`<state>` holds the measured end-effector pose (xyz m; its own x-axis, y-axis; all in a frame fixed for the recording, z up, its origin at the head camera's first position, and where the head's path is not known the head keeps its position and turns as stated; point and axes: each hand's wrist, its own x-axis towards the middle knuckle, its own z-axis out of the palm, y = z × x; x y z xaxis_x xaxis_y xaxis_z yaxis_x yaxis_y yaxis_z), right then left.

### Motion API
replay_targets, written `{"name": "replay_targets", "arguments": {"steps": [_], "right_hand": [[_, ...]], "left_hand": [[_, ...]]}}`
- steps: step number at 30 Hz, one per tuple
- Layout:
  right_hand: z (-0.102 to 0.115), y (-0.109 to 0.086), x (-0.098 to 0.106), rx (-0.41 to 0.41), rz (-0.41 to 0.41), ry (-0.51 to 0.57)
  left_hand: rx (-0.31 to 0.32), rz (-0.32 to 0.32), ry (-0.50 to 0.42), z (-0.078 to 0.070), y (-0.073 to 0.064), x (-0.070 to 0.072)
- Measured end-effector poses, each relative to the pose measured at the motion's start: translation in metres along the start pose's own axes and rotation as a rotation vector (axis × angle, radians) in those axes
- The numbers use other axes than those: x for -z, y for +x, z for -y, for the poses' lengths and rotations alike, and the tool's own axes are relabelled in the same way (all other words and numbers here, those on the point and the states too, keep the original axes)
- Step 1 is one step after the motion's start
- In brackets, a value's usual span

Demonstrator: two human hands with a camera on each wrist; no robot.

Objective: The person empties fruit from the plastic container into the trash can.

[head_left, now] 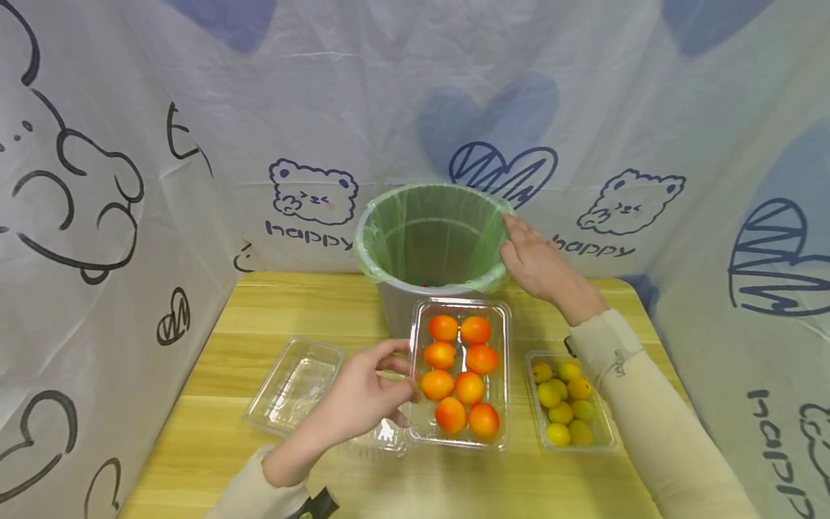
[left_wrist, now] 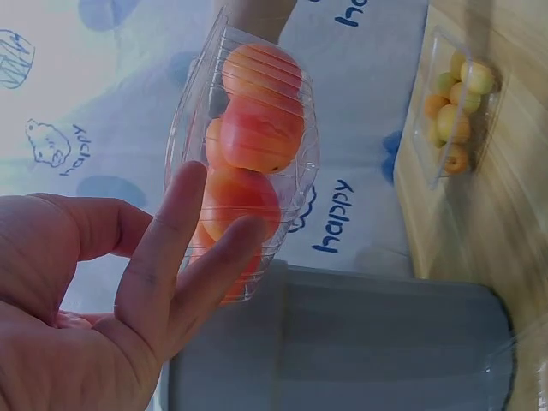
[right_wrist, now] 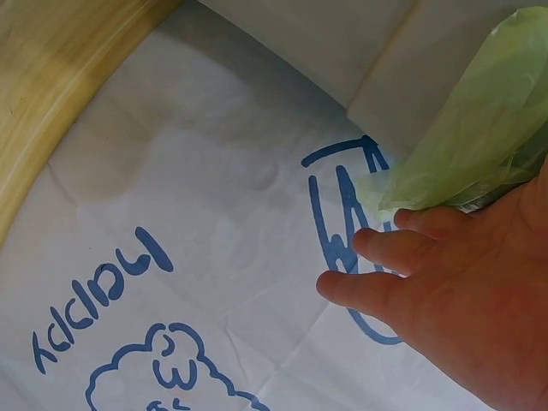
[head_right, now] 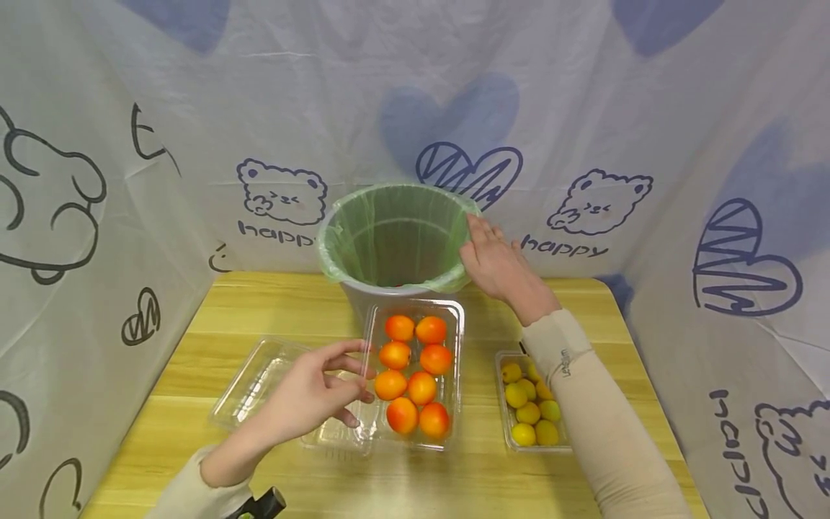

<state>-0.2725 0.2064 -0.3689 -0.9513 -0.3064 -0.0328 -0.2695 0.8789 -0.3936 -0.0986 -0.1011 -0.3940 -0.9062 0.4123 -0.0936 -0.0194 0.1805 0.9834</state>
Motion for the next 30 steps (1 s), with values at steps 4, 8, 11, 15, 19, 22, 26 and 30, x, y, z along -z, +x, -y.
{"name": "replay_targets", "arguments": {"steps": [4, 8, 11, 15, 19, 22, 26, 30], "right_hand": [[-0.001, 0.001, 0.000, 0.001, 0.001, -0.001], [-0.001, 0.001, 0.000, 0.008, -0.001, 0.000], [-0.002, 0.001, -0.001, 0.005, 0.000, -0.001], [-0.003, 0.002, -0.001, 0.000, 0.005, 0.004], [-0.002, 0.002, -0.002, 0.003, 0.001, 0.009], [-0.001, 0.001, -0.002, 0.004, -0.005, 0.009], [-0.001, 0.000, -0.002, 0.002, -0.006, 0.011], [-0.002, 0.001, -0.002, 0.003, -0.006, 0.010]], "left_hand": [[-0.001, -0.006, 0.003, -0.007, 0.001, 0.005], [-0.010, -0.016, 0.012, -0.014, 0.001, 0.011], [-0.015, -0.012, 0.013, -0.020, 0.003, 0.014], [-0.017, -0.002, 0.008, -0.028, 0.003, 0.016], [-0.045, -0.016, 0.004, -0.036, 0.005, 0.021], [-0.066, -0.044, 0.002, -0.043, 0.009, 0.025], [-0.079, -0.082, 0.003, -0.053, 0.017, 0.033], [-0.100, -0.116, 0.010, -0.062, 0.028, 0.041]]}}
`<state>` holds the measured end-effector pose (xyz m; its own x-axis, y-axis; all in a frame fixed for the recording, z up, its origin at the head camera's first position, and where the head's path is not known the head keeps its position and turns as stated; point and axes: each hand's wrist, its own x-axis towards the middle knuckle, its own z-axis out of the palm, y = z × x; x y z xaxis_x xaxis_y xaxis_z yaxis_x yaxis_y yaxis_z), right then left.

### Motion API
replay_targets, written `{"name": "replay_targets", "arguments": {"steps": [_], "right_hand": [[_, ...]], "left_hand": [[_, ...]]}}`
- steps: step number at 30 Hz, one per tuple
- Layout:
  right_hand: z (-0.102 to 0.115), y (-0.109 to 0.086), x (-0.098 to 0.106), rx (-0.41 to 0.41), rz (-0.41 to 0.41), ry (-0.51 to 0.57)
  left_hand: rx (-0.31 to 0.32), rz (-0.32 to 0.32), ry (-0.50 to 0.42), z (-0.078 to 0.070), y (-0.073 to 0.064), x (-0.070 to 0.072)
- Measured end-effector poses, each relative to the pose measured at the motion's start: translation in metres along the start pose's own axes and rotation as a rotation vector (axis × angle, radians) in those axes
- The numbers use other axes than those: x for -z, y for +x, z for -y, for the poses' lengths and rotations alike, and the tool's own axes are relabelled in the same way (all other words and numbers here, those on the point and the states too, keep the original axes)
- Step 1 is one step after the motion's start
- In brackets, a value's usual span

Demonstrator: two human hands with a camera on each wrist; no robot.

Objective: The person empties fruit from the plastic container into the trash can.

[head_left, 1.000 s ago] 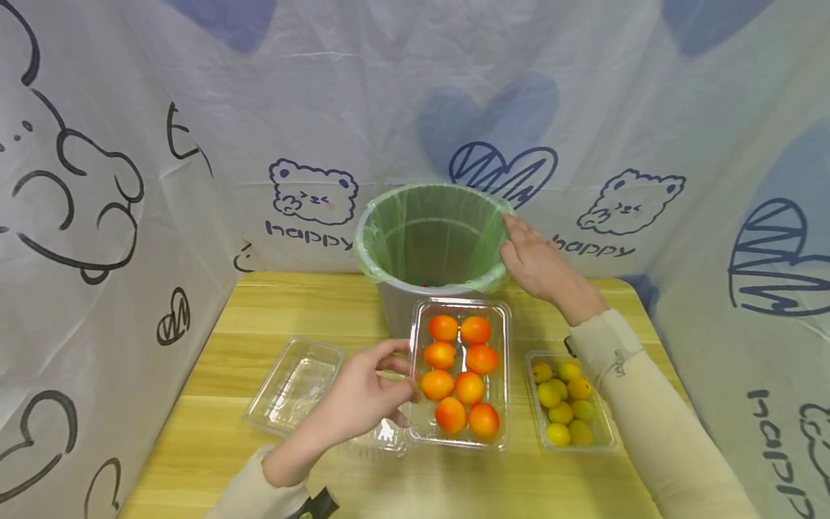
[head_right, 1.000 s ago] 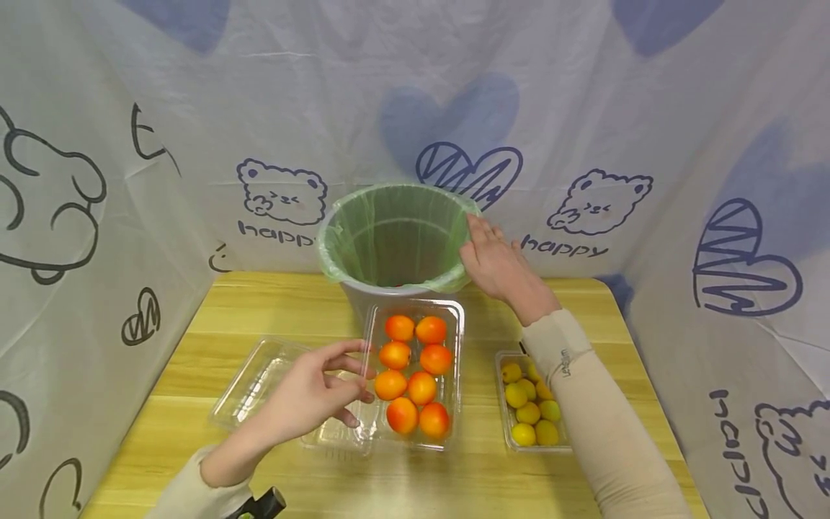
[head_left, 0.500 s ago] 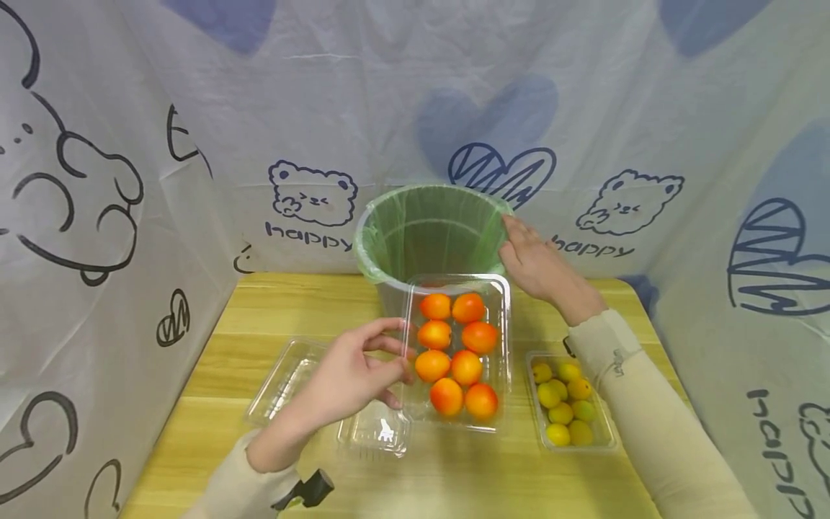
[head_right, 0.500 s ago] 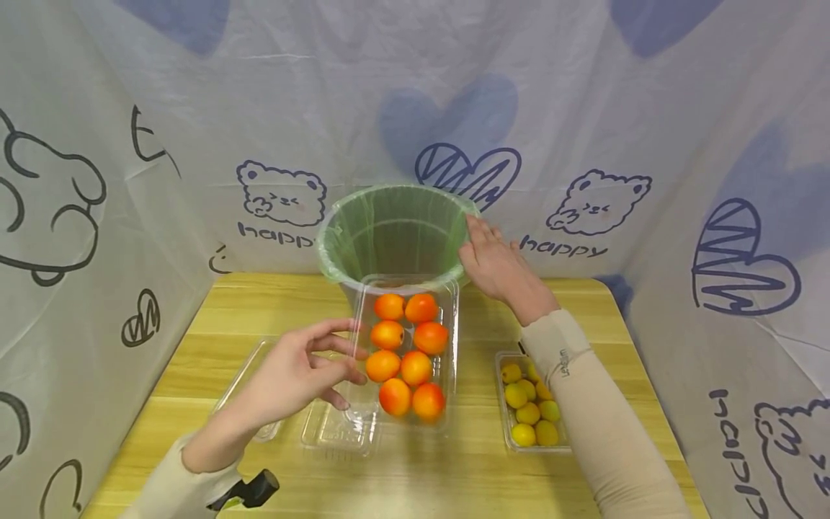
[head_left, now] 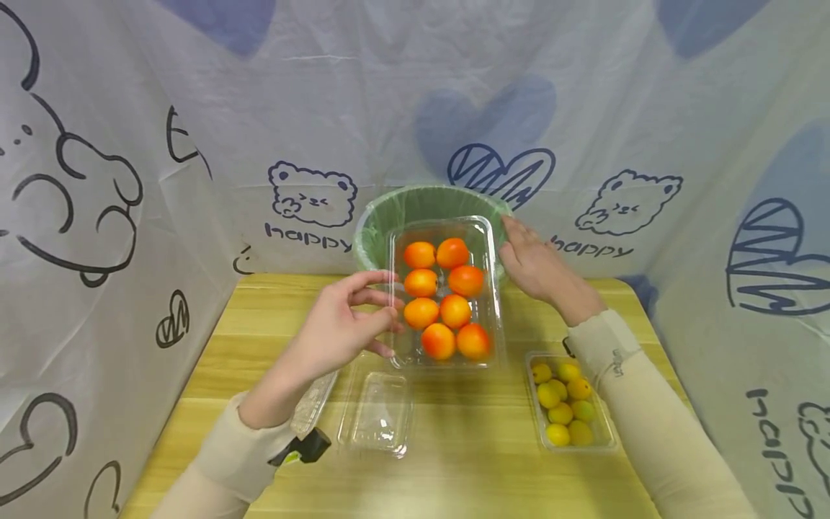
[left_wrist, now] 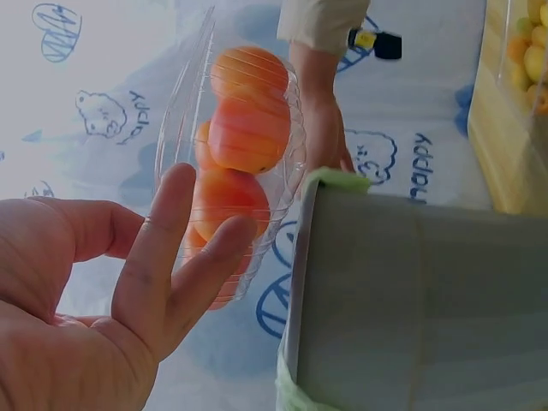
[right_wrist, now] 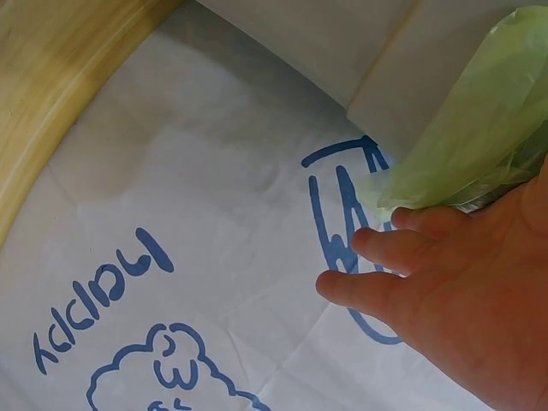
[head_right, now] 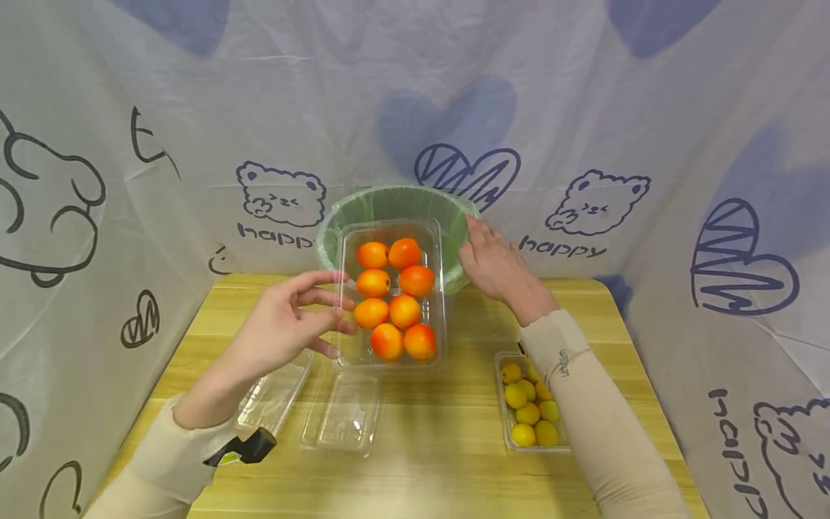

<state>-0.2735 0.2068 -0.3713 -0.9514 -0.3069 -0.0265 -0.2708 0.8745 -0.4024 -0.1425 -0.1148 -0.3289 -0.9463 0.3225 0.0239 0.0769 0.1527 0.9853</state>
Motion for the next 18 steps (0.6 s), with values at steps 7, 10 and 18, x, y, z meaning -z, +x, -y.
{"name": "replay_targets", "arguments": {"steps": [7, 10, 18], "right_hand": [[0.000, 0.000, 0.000, 0.005, -0.005, -0.008], [0.000, 0.001, 0.000, 0.010, -0.014, -0.006], [-0.001, 0.001, 0.000, 0.012, -0.018, -0.002]], "left_hand": [[-0.050, -0.056, 0.013, -0.005, 0.028, 0.008], [-0.067, -0.076, 0.020, -0.007, 0.038, 0.010], [-0.084, -0.124, 0.024, -0.013, 0.061, 0.018]]}}
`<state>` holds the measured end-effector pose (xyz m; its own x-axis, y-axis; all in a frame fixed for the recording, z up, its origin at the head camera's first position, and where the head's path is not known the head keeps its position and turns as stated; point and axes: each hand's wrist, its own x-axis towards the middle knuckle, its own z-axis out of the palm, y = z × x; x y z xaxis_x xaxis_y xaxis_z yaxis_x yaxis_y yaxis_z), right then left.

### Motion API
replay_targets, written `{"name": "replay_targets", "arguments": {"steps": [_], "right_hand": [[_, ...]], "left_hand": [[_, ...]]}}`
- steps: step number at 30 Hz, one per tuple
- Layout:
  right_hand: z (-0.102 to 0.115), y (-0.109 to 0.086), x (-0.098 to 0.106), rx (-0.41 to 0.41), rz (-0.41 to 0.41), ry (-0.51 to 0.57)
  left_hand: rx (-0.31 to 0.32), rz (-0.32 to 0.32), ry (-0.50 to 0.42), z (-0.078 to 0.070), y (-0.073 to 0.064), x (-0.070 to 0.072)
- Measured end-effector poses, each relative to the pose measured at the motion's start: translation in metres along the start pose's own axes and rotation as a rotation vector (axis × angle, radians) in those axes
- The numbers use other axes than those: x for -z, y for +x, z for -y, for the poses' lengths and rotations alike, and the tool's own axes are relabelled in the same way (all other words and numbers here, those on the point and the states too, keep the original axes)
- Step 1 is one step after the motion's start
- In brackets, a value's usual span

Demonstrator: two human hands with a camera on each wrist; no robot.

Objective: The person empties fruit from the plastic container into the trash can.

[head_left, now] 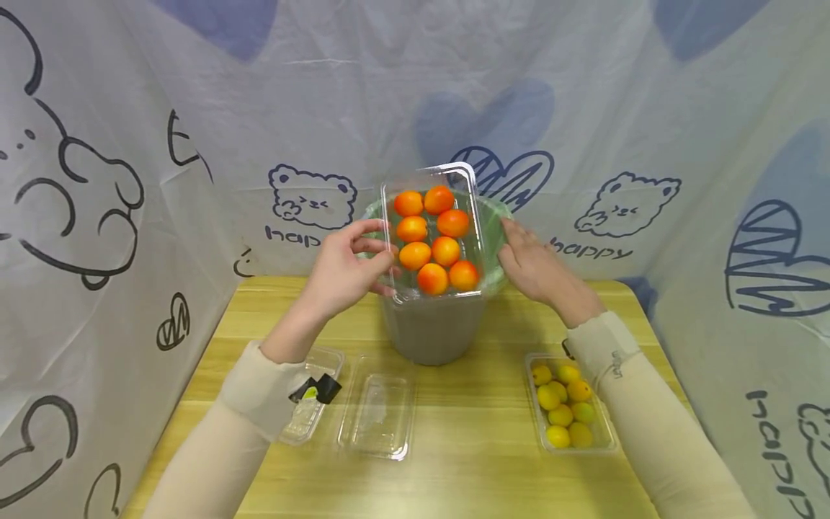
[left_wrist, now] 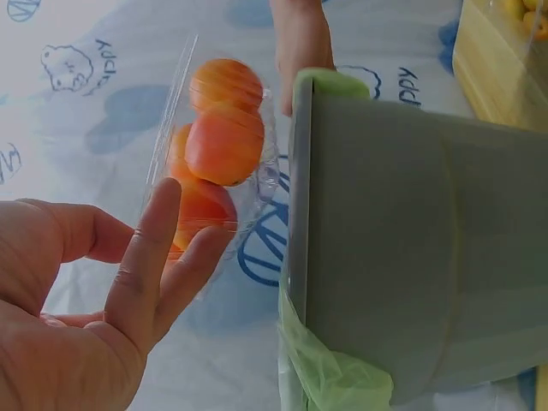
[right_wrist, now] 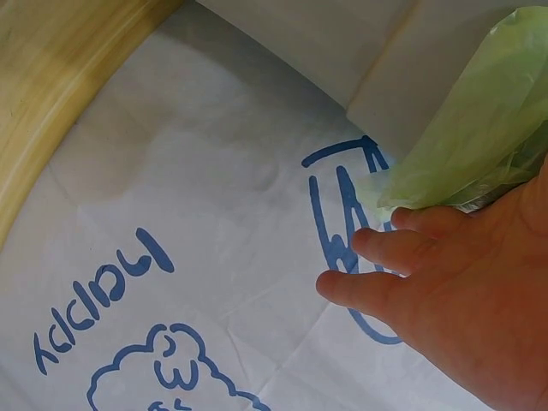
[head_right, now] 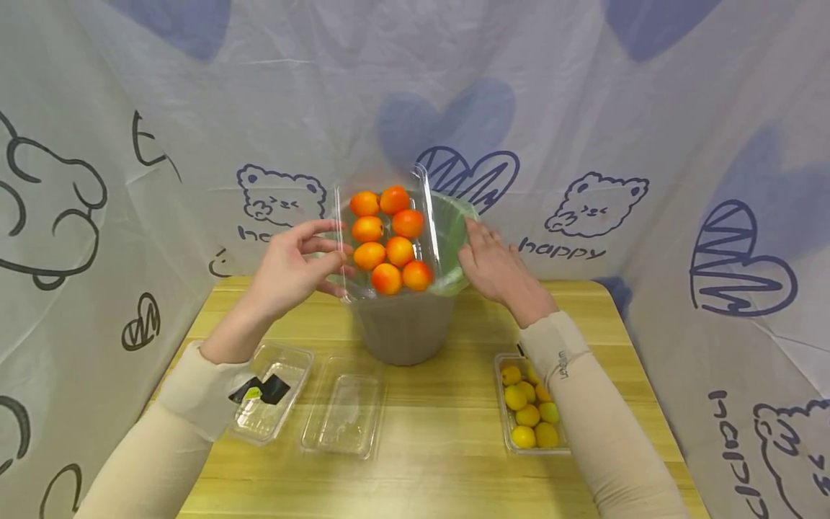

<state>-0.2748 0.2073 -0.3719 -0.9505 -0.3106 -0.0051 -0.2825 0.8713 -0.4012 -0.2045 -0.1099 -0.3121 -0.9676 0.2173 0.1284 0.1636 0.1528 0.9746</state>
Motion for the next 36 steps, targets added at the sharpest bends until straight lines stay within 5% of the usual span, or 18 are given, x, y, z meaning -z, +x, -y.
{"name": "replay_targets", "arguments": {"steps": [18, 36], "right_hand": [[-0.002, -0.002, 0.002, -0.004, 0.017, 0.005], [0.000, -0.003, 0.001, -0.011, 0.032, 0.009]], "left_hand": [[-0.036, -0.127, 0.006, 0.013, 0.050, 0.003], [-0.060, -0.167, 0.081, 0.027, 0.068, -0.004]]}}
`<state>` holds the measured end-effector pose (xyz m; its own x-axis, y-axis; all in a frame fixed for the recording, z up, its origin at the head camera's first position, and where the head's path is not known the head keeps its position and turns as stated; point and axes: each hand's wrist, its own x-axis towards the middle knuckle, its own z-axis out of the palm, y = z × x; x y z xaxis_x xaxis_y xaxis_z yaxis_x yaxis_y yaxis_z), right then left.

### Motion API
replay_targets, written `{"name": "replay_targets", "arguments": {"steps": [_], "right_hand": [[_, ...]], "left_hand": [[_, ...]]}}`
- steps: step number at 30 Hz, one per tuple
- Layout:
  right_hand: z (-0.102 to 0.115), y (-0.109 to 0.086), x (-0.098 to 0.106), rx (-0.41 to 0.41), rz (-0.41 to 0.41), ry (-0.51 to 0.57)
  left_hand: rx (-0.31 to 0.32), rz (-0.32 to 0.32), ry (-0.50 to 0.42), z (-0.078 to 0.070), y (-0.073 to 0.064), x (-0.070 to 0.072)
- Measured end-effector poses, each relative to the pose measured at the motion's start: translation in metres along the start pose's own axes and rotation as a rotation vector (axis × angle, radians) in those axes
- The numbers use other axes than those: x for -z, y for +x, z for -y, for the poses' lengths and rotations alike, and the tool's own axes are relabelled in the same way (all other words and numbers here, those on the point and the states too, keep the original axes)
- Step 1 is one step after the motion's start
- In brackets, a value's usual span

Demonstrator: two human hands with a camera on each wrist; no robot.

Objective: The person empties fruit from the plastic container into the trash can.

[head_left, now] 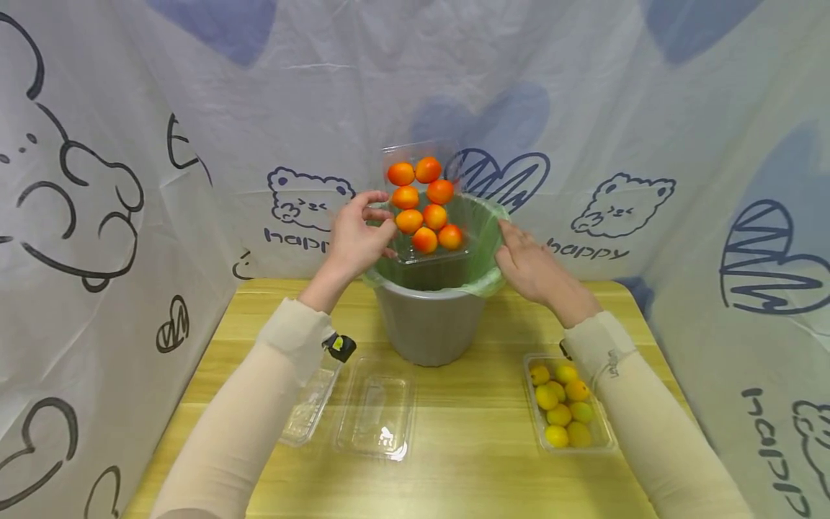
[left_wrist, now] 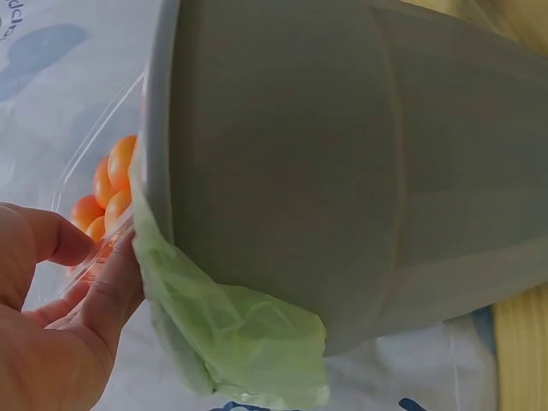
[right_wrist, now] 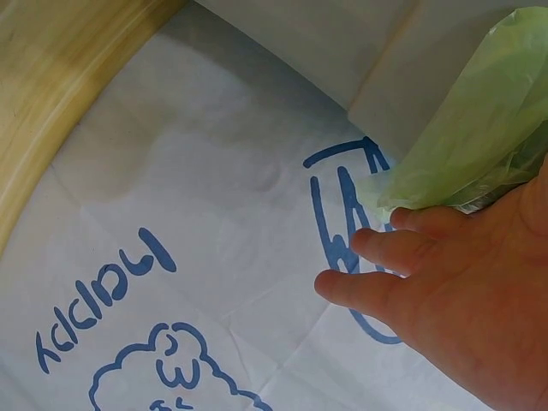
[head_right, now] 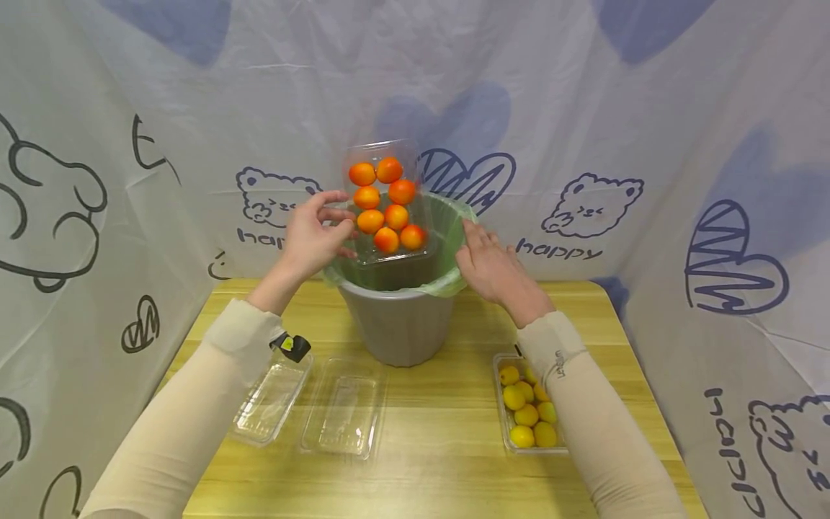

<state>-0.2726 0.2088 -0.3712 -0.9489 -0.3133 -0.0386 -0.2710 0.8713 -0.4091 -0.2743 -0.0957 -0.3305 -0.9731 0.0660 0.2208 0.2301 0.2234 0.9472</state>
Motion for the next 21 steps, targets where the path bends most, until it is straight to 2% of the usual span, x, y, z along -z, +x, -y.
{"name": "replay_targets", "arguments": {"steps": [9, 16, 21], "right_hand": [[-0.001, 0.001, 0.000, 0.002, -0.005, 0.001], [0.000, 0.000, 0.000, -0.001, -0.005, 0.001], [0.000, 0.000, 0.000, -0.004, -0.006, -0.003]], "left_hand": [[-0.019, -0.040, 0.040, 0.004, 0.006, -0.001], [-0.022, -0.089, 0.058, 0.007, 0.010, -0.006], [-0.036, -0.100, 0.065, 0.009, 0.011, -0.008]]}}
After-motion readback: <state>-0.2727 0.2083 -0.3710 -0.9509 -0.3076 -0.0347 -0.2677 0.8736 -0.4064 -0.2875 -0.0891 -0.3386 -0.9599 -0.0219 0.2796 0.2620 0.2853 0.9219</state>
